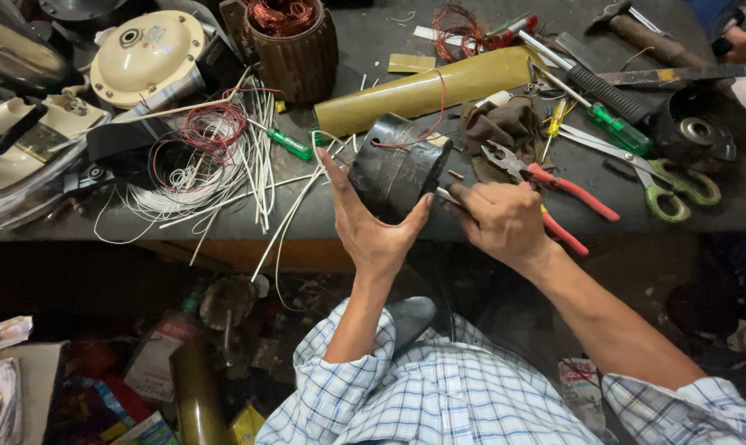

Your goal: The person works on a small electric motor at a cluttered workbench. They rotate the motor housing, use pliers to adjust wires and components, and manipulate the shaft. The person also briefly handles a red spool of wire and a roll of tape.

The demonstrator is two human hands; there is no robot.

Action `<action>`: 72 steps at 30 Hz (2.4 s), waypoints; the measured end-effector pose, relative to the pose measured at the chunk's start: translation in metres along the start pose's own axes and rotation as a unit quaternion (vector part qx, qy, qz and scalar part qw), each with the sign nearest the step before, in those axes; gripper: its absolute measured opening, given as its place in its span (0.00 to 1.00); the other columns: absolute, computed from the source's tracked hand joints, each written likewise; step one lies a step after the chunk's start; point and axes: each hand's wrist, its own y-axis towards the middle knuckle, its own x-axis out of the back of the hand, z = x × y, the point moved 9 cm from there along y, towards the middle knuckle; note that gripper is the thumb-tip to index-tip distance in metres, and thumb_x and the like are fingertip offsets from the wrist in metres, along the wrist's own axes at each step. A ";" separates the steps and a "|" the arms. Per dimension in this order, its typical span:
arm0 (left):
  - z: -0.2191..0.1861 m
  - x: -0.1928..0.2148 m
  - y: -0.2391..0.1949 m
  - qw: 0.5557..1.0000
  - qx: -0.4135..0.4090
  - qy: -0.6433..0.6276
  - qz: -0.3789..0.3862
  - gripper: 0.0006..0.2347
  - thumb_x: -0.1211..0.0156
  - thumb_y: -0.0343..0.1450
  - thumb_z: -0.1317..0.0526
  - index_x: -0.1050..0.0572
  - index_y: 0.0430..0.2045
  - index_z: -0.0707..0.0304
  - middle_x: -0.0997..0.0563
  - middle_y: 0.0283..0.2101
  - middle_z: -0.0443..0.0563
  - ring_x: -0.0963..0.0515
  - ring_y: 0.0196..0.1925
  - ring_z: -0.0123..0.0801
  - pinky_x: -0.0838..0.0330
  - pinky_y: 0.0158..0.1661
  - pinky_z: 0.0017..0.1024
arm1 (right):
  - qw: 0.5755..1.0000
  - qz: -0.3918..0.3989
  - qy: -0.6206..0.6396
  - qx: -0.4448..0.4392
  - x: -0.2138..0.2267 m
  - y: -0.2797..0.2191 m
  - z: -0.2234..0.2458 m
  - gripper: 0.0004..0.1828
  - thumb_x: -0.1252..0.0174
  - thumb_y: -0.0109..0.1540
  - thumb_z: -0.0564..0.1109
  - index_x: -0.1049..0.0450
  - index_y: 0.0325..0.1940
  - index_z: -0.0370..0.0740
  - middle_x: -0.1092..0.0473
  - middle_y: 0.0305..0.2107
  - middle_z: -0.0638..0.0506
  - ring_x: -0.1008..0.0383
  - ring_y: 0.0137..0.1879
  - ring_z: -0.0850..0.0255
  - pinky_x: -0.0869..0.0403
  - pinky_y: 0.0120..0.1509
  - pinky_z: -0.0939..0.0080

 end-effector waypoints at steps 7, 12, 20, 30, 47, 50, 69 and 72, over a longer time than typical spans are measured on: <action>-0.005 0.000 0.002 1.000 -0.019 0.008 -0.002 0.58 0.19 0.59 0.56 0.63 0.78 0.60 0.47 0.78 0.73 0.40 0.80 0.59 0.41 0.75 0.43 | 0.684 0.209 0.529 -0.456 -0.100 -0.048 -0.069 0.28 0.50 0.71 0.60 0.22 0.33 0.34 0.34 0.14 0.56 0.38 0.17 0.67 0.41 0.22 0.64; 0.010 -0.001 0.006 0.996 0.026 -0.075 0.028 0.56 0.23 0.60 0.58 0.63 0.79 0.59 0.29 0.69 0.68 0.27 0.71 0.50 0.35 0.73 0.38 | 0.860 0.122 0.356 -0.345 -0.055 -0.035 -0.065 0.22 0.50 0.70 0.54 0.24 0.34 0.34 0.30 0.19 0.57 0.30 0.24 0.69 0.31 0.29 0.65; 0.044 -0.014 0.068 0.886 0.038 -0.342 0.311 0.56 0.25 0.58 0.57 0.64 0.80 0.51 0.34 0.73 0.65 0.32 0.75 0.49 0.41 0.75 0.39 | 0.903 0.001 0.295 -0.311 -0.007 -0.031 -0.041 0.21 0.33 0.60 0.45 0.24 0.57 0.40 0.25 0.35 0.52 0.26 0.39 0.65 0.25 0.45 0.64; 0.082 0.002 0.050 0.863 0.113 -0.397 0.291 0.52 0.26 0.59 0.58 0.57 0.79 0.55 0.42 0.76 0.68 0.39 0.78 0.53 0.45 0.74 0.43 | 0.941 0.044 0.314 -0.119 -0.050 0.036 -0.009 0.65 0.21 0.48 0.52 0.52 0.81 0.41 0.43 0.71 0.42 0.40 0.77 0.48 0.37 0.79 0.49; 0.003 0.041 0.048 0.973 0.000 0.143 0.181 0.38 0.33 0.70 0.50 0.47 0.74 0.57 0.32 0.72 0.61 0.36 0.75 0.54 0.45 0.71 0.44 | 0.944 -0.074 0.274 -0.170 -0.023 0.012 0.006 0.61 0.17 0.42 0.55 0.40 0.72 0.36 0.33 0.61 0.42 0.29 0.67 0.48 0.27 0.69 0.51; -0.029 0.017 0.008 0.957 -0.057 0.248 0.138 0.44 0.34 0.68 0.41 0.52 0.74 0.64 0.44 0.76 0.67 0.46 0.78 0.59 0.59 0.73 0.54 | 0.918 -0.067 0.321 -0.223 -0.033 0.016 -0.003 0.55 0.18 0.46 0.54 0.38 0.70 0.37 0.32 0.57 0.45 0.23 0.61 0.54 0.22 0.64 0.56; 0.028 0.002 0.069 0.942 -0.231 0.188 0.155 0.63 0.34 0.61 0.24 0.64 0.73 0.77 0.37 0.75 0.53 0.47 0.82 0.43 0.74 0.78 0.51 | 0.974 -0.043 0.200 -0.100 0.002 0.062 -0.008 0.08 0.31 0.59 0.41 0.19 0.41 0.37 0.23 0.33 0.48 0.21 0.38 0.55 0.27 0.41 0.58; 0.035 0.004 0.082 0.940 -0.214 0.177 0.198 0.63 0.34 0.59 0.24 0.63 0.73 0.77 0.35 0.74 0.53 0.45 0.81 0.41 0.74 0.78 0.50 | 0.988 -0.081 0.122 -0.051 0.013 0.064 0.012 0.08 0.30 0.58 0.42 0.19 0.40 0.40 0.22 0.33 0.49 0.22 0.39 0.52 0.27 0.43 0.55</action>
